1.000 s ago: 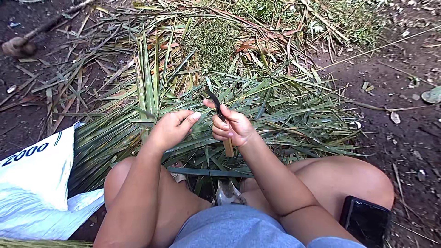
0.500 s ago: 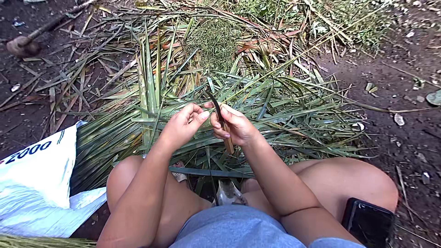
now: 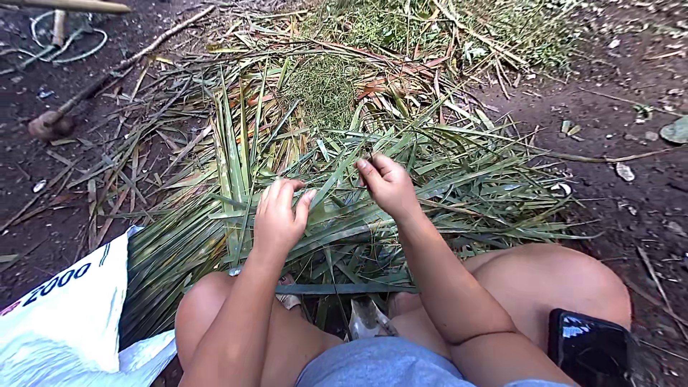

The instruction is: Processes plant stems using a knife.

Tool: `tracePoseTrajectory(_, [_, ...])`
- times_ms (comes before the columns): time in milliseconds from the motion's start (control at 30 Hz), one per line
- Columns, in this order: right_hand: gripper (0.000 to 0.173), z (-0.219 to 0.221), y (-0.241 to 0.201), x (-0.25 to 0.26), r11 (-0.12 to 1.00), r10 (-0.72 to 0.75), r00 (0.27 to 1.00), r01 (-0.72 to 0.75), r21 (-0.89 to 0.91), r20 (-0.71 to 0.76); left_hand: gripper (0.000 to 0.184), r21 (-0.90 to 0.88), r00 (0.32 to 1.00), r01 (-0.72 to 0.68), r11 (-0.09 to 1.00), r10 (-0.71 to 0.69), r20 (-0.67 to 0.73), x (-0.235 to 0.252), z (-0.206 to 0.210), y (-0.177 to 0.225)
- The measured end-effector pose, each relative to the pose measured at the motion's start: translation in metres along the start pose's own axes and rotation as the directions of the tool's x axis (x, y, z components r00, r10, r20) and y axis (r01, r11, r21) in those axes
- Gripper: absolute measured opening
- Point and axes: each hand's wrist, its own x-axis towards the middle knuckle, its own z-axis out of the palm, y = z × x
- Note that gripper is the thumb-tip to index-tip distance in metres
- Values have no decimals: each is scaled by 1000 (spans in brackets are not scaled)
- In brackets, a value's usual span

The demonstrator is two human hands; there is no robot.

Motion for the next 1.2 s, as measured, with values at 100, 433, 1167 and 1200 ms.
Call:
tracePoseTrajectory(100, [24, 6, -4, 5, 913, 82, 960, 36, -407, 269, 23, 67, 915, -368, 927, 374, -150, -2, 6, 0])
tracePoseTrajectory(433, [29, 40, 0, 3, 642, 516, 669, 112, -758, 535, 34, 328, 954, -300, 896, 277, 117, 3, 5, -5])
tracePoseTrajectory(1167, [30, 46, 8, -2, 929, 213, 932, -101, -356, 293, 33, 286, 751, 441, 851, -524, 401, 18, -26, 1])
tracePoseTrajectory(1200, [31, 52, 7, -4, 922, 194, 923, -56, -383, 332, 33, 284, 751, 430, 857, -514, 414, 18, -23, 3])
